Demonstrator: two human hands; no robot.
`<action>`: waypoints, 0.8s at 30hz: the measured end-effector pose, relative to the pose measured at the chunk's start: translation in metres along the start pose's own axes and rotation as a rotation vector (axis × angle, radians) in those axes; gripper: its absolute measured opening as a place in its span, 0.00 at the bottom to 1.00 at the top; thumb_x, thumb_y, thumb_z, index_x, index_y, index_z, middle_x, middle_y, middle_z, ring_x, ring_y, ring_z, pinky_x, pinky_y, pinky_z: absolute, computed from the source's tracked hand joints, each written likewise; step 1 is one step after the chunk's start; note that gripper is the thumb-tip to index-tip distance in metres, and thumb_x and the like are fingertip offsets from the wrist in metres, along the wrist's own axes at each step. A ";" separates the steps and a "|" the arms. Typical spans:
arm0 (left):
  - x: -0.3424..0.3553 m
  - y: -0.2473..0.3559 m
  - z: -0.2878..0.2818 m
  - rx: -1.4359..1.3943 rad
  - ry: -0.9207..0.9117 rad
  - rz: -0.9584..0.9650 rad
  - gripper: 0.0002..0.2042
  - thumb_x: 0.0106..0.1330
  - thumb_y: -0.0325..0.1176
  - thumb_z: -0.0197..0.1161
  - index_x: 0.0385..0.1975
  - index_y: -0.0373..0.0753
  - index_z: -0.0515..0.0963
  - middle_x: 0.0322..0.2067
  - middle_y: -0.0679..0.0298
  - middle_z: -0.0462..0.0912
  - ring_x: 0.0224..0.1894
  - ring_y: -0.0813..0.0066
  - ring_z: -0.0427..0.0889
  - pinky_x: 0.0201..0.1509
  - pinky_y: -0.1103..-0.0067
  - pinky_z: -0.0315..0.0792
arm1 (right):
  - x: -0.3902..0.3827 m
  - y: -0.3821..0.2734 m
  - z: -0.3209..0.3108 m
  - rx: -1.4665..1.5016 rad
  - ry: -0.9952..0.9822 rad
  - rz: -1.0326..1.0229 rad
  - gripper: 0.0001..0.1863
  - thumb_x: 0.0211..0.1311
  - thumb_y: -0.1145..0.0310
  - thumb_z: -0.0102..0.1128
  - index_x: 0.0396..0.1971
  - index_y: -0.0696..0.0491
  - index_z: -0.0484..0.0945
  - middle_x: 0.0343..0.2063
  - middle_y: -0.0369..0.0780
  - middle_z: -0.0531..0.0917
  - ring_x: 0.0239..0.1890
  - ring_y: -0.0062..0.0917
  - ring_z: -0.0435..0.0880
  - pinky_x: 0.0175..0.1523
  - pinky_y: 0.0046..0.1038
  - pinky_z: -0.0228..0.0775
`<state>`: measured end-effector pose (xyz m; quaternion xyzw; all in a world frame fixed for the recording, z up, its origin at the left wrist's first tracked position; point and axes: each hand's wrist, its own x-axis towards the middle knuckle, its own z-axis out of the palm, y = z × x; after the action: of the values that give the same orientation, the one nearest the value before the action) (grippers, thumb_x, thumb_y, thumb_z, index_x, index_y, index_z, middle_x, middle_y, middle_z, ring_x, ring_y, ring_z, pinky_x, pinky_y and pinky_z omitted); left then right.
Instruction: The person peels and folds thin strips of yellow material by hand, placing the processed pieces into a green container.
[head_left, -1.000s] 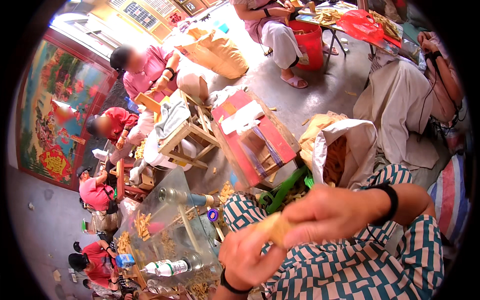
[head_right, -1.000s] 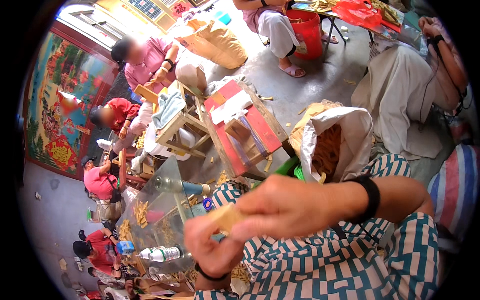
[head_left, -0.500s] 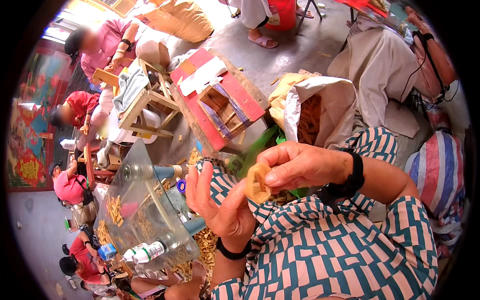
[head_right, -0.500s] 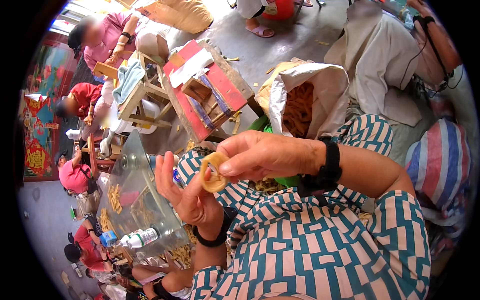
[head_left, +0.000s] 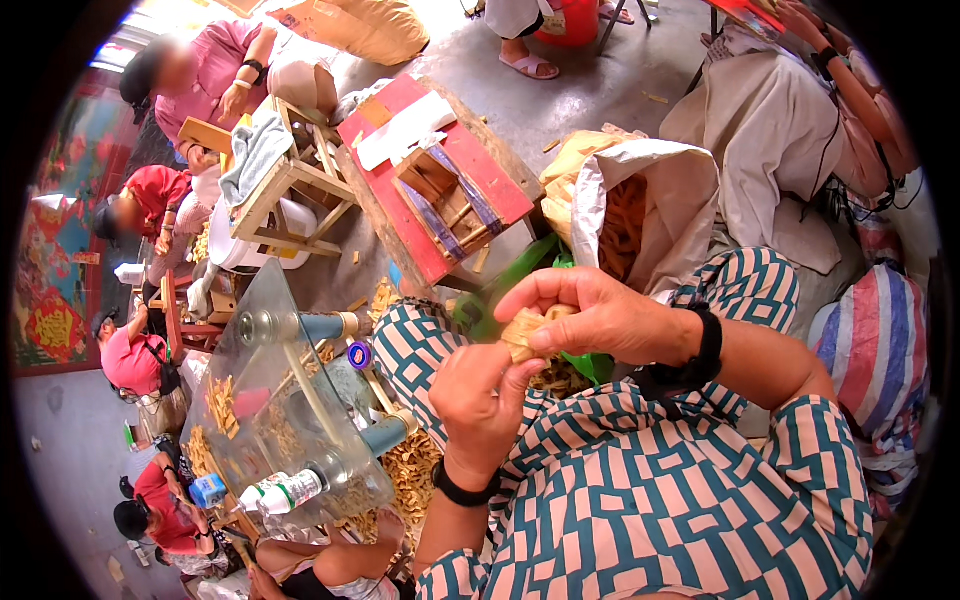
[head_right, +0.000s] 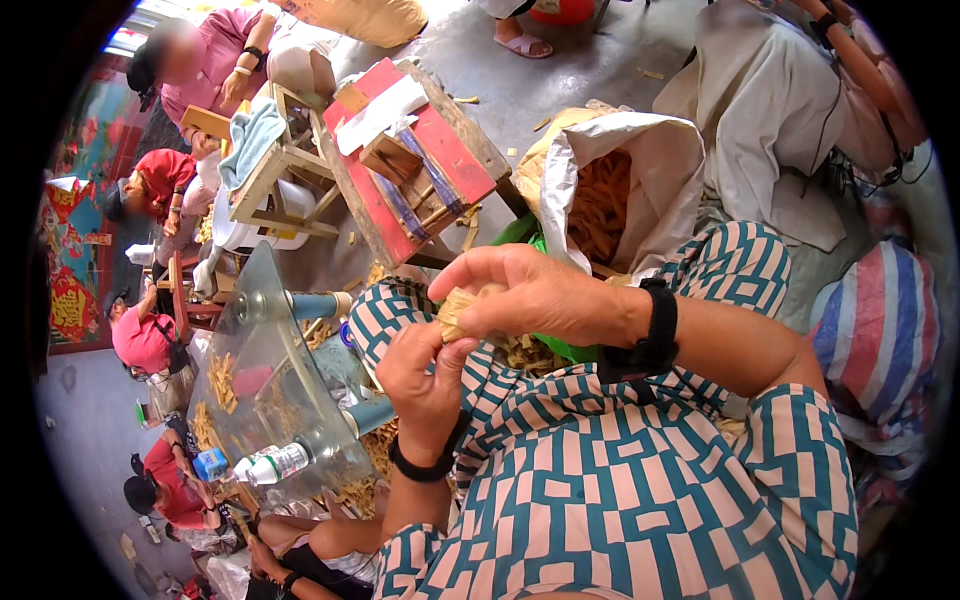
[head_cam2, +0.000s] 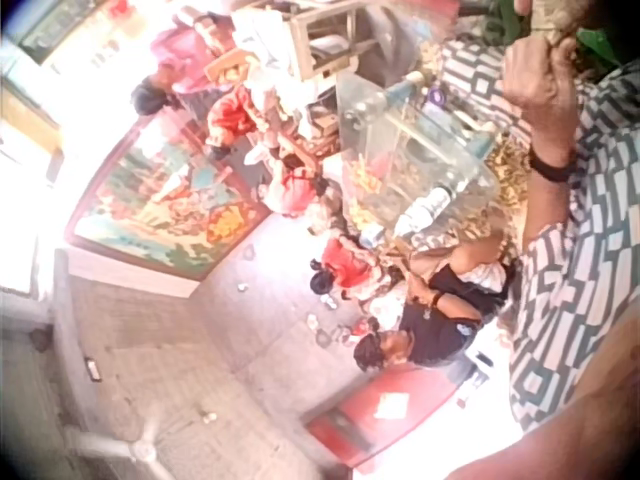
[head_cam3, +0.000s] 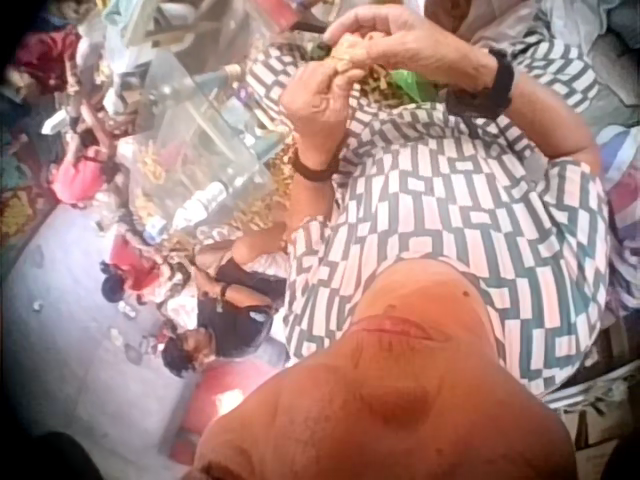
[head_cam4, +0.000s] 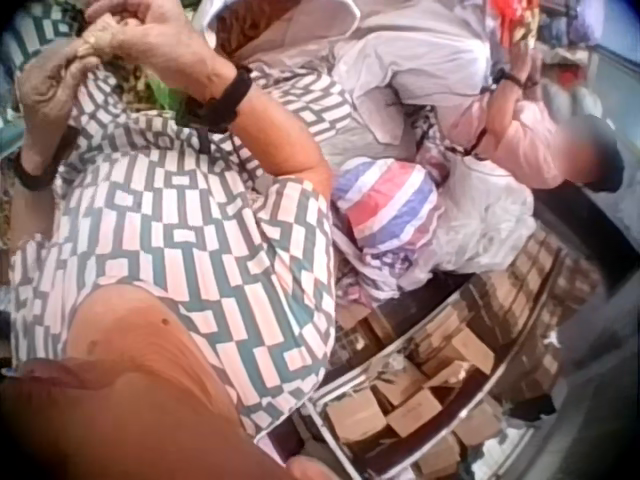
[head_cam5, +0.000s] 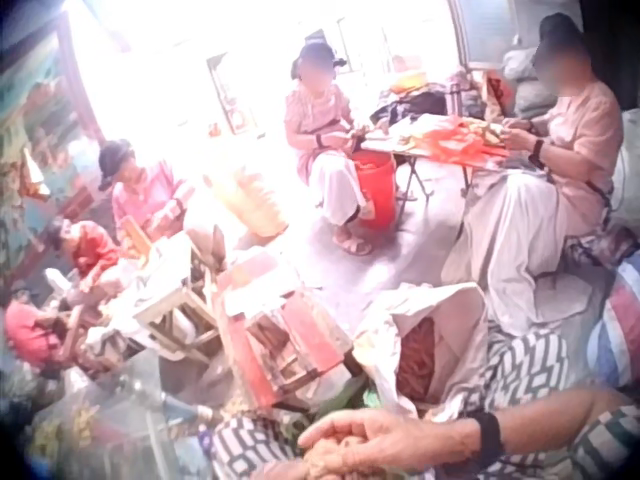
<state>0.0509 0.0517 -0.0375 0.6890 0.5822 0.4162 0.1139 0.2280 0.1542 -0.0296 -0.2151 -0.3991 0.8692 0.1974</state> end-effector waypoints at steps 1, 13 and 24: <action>-0.001 -0.001 0.002 -0.182 -0.017 -0.114 0.09 0.58 0.32 0.73 0.33 0.36 0.81 0.21 0.62 0.76 0.23 0.65 0.74 0.29 0.75 0.67 | -0.001 0.001 -0.001 0.021 -0.022 0.034 0.22 0.63 0.75 0.63 0.57 0.58 0.71 0.45 0.37 0.81 0.47 0.17 0.80 0.51 0.19 0.74; -0.004 -0.022 -0.020 -1.044 0.191 -0.712 0.04 0.65 0.27 0.66 0.32 0.35 0.79 0.25 0.65 0.83 0.19 0.89 0.71 0.21 0.91 0.62 | -0.015 -0.020 -0.012 -0.775 0.013 -0.231 0.26 0.69 0.73 0.57 0.66 0.56 0.66 0.18 0.29 0.74 0.19 0.09 0.71 0.24 0.18 0.61; -0.014 -0.038 -0.018 -1.098 0.194 -0.802 0.03 0.68 0.25 0.62 0.32 0.34 0.76 0.26 0.56 0.83 0.19 0.84 0.73 0.22 0.91 0.66 | -0.010 -0.004 -0.012 -1.554 0.030 -0.734 0.06 0.61 0.72 0.60 0.26 0.54 0.74 0.15 0.39 0.76 0.17 0.29 0.79 0.22 0.30 0.70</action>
<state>0.0116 0.0449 -0.0572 0.2221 0.5047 0.6366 0.5393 0.2436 0.1590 -0.0317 -0.1581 -0.9228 0.2273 0.2680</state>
